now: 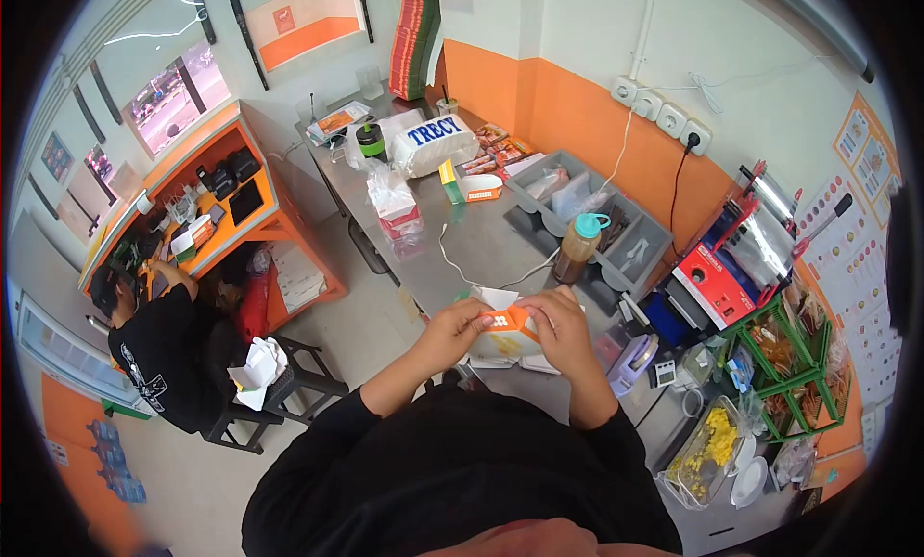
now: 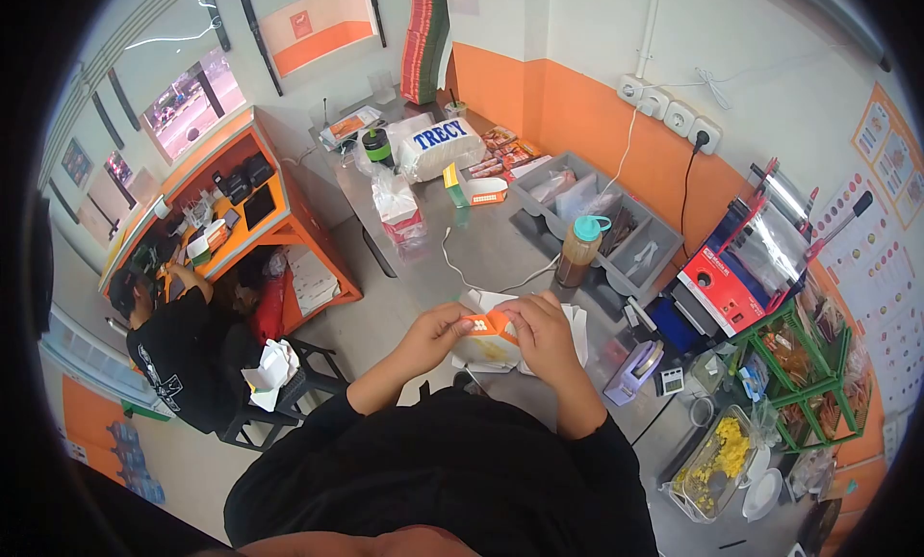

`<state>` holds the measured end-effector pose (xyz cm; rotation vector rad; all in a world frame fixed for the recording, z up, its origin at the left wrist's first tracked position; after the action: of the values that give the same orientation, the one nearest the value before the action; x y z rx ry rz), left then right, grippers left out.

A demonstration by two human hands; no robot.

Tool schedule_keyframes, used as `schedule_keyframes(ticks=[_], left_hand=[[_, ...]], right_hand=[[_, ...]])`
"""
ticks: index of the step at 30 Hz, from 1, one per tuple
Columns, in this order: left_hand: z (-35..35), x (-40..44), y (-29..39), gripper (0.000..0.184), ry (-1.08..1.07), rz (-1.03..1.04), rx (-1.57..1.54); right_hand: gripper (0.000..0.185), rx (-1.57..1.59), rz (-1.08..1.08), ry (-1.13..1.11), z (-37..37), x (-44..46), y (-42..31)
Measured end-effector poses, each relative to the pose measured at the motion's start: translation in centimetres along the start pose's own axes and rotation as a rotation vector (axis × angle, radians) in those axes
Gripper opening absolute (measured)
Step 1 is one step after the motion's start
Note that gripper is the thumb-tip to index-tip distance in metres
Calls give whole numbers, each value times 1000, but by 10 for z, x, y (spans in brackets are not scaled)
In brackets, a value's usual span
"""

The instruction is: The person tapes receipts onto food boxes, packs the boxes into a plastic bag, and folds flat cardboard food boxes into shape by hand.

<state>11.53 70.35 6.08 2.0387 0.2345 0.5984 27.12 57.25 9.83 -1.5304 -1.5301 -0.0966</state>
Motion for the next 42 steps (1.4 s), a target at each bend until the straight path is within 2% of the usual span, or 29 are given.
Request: schedule_keyframes(ticks=[2, 3, 5, 6, 8, 12, 14, 15, 17, 18, 22, 24, 25, 27, 36, 42], left_hand=[[4, -4, -5, 20, -85, -232, -149], [4, -4, -3, 20, -84, -233, -148], [6, -4, 1, 21, -248, -364, -278], [8, -5, -1, 21, -246, -364, -279], [14, -7, -9, 20, -314, -316, -535], [19, -10, -16, 17, -340, -281, -580], [19, -9, -25, 17, -74, -346, -747], [22, -9, -25, 17, -71, -345, -748], [25, -9, -26, 17, 115, -423, -1043], [23, -7, -16, 17, 78, -391, -1092], [22, -9, -16, 18, 136, -409, -1129], [21, -12, -29, 17, 159, -262, -1048], [21, -13, -34, 17, 161, -265, -1048], [20, -13, -38, 11, 204, -137, -1073], [29, -12, -24, 9, 414, -105, -897], [34, -13, -29, 10, 398, -129, -885]], right_hand=[[13, 127, 48, -155, 8, -4, 6], [13, 128, 48, -155, 10, -4, 6], [12, 168, 4, -299, 15, -6, 5], [12, 168, 4, -300, 17, -6, 4], [15, 239, 53, -303, 20, -7, 2], [18, 208, 108, -277, 30, -11, -1], [28, 126, 136, 19, 32, -15, 5], [28, 127, 134, 16, 33, -13, -2], [33, 48, 5, 17, 37, -5, -28], [38, -26, -19, 17, 39, -5, -32], [36, -9, 20, 63, 47, -13, -26], [37, 82, -2, 52, 43, -12, -29], [37, 85, 0, 51, 44, -13, -30], [31, 225, 40, 113, 46, -14, -28], [20, 759, 347, 168, 61, -24, -13], [19, 777, 382, 183, 58, -26, -15]])
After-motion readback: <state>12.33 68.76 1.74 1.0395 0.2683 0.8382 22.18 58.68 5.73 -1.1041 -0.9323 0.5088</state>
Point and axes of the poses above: each hand's wrist, its own x-axis towards the middle knuckle, its own z-axis out of the palm, y = z × x, the point moved 2 cm from there along x, towards the middle knuckle, and after that the axes turned 3 degrees about -y, right-handed, at the moved point
